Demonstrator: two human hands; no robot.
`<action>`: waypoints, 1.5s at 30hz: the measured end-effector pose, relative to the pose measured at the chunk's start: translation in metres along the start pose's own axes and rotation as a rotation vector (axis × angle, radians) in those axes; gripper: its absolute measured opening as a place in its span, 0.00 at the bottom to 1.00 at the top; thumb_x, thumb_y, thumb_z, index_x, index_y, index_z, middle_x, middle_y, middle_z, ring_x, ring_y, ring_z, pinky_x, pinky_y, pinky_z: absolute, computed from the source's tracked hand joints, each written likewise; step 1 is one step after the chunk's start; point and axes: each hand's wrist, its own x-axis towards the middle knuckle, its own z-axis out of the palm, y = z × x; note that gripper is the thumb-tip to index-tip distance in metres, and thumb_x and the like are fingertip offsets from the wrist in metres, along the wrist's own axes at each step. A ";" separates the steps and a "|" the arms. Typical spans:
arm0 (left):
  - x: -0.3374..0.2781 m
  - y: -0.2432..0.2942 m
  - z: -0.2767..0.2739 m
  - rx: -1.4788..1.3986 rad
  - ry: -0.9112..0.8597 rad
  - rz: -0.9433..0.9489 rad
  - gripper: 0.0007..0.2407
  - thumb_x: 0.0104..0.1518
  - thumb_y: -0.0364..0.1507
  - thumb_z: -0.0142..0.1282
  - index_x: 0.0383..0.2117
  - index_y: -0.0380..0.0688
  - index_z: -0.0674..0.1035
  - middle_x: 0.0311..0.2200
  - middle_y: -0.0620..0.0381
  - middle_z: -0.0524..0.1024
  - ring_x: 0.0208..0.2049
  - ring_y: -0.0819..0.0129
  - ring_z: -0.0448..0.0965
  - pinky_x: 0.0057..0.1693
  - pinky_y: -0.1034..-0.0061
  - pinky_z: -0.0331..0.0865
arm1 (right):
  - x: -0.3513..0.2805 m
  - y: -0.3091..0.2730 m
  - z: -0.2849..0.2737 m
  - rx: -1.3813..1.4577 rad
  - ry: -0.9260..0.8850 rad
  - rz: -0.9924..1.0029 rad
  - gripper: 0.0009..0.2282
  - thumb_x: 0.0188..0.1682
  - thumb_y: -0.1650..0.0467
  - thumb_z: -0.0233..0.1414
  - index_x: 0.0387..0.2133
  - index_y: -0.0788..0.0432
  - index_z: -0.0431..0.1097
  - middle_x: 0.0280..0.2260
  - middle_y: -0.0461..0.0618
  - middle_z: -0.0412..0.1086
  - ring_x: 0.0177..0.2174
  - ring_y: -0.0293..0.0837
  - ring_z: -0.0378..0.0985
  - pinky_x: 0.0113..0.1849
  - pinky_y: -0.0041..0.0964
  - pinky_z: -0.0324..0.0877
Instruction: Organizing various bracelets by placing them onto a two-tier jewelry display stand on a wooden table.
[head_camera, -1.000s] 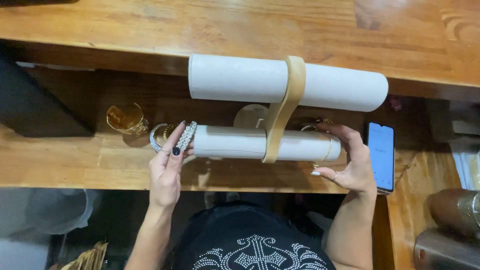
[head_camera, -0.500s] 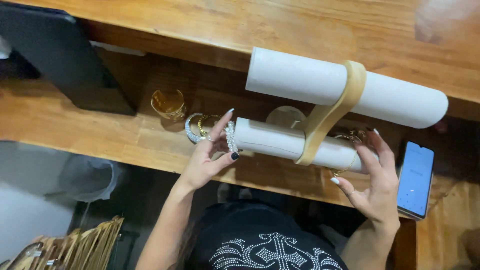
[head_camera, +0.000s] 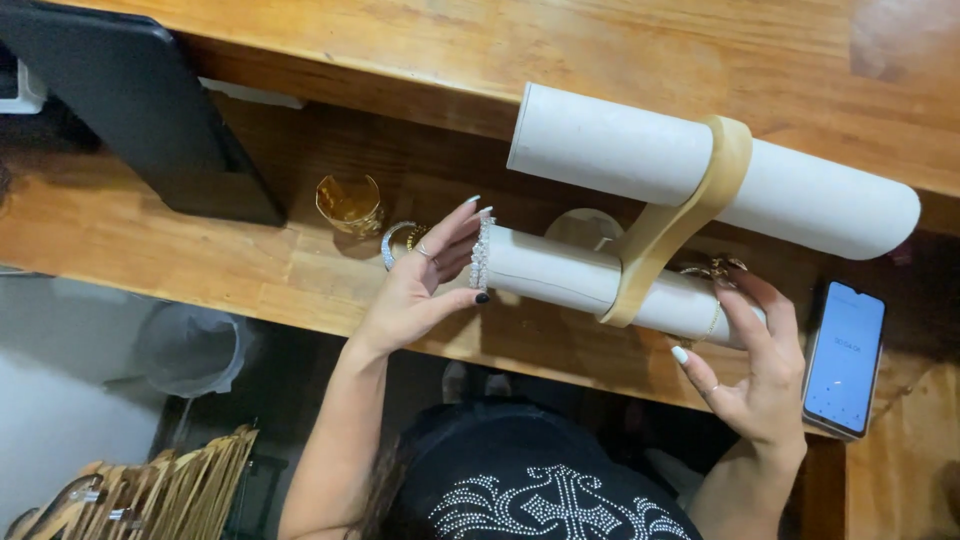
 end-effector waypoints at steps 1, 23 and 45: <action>0.001 0.002 0.000 -0.027 -0.054 0.026 0.34 0.57 0.20 0.60 0.70 0.46 0.56 0.70 0.45 0.58 0.72 0.57 0.59 0.75 0.65 0.55 | 0.000 0.001 0.000 0.001 0.003 -0.005 0.26 0.47 0.65 0.57 0.57 0.68 0.64 0.60 0.73 0.60 0.61 0.66 0.64 0.62 0.57 0.64; 0.044 0.034 -0.008 0.980 -0.270 0.276 0.35 0.45 0.53 0.66 0.55 0.42 0.77 0.52 0.50 0.75 0.63 0.47 0.66 0.67 0.52 0.55 | 0.003 0.004 0.002 -0.005 -0.019 -0.005 0.29 0.45 0.60 0.60 0.57 0.63 0.66 0.59 0.70 0.60 0.60 0.64 0.65 0.61 0.57 0.65; 0.061 0.058 0.034 1.384 -0.548 0.235 0.42 0.50 0.49 0.59 0.71 0.41 0.58 0.51 0.46 0.77 0.53 0.41 0.71 0.65 0.37 0.48 | -0.002 0.014 -0.005 0.105 -0.085 0.020 0.33 0.47 0.60 0.62 0.62 0.60 0.55 0.61 0.70 0.56 0.63 0.64 0.61 0.60 0.56 0.66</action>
